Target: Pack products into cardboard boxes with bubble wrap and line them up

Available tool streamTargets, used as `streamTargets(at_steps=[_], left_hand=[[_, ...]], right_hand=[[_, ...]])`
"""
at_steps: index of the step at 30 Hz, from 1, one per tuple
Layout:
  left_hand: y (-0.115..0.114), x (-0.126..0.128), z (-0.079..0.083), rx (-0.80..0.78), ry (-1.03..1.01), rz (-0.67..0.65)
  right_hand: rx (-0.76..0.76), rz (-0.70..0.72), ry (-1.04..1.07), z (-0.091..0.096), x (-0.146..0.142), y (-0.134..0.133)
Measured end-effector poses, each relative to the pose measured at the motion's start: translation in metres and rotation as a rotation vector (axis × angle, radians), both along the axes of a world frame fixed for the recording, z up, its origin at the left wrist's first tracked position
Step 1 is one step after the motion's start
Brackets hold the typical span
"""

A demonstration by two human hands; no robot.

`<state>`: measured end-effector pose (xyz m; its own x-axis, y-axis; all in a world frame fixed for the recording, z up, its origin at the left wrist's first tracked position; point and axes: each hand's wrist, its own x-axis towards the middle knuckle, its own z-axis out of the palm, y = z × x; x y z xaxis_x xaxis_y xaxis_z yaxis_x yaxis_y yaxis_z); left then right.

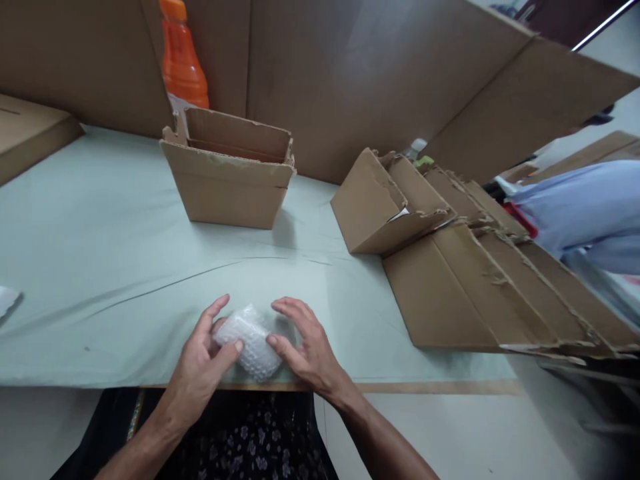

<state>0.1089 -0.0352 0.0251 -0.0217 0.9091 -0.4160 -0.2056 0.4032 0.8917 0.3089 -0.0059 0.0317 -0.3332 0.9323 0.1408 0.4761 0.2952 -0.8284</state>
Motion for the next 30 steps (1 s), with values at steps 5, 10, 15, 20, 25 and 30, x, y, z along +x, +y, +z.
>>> streamTargets(at_steps=[5,10,15,20,25,30], left_hand=[[0.003,0.003,-0.002,0.136,0.153,-0.144],[0.033,-0.016,0.0,0.508,0.603,-0.05],[0.121,-0.04,0.053,1.001,1.108,0.108],[0.214,-0.047,0.094,1.096,1.374,0.113],[0.215,-0.056,0.091,1.134,1.41,0.002],[0.146,-0.064,0.09,1.215,1.405,-0.027]], right_hand=[[-0.323,0.174,0.11,0.002,-0.001,0.015],[-0.31,0.033,0.194,-0.01,-0.004,0.026],[-0.367,-0.057,0.267,-0.02,0.003,0.03],[-0.403,-0.087,0.296,-0.023,0.005,0.029],[-0.368,-0.109,0.321,-0.023,0.01,0.032],[-0.13,-0.379,0.345,0.002,0.034,0.034]])
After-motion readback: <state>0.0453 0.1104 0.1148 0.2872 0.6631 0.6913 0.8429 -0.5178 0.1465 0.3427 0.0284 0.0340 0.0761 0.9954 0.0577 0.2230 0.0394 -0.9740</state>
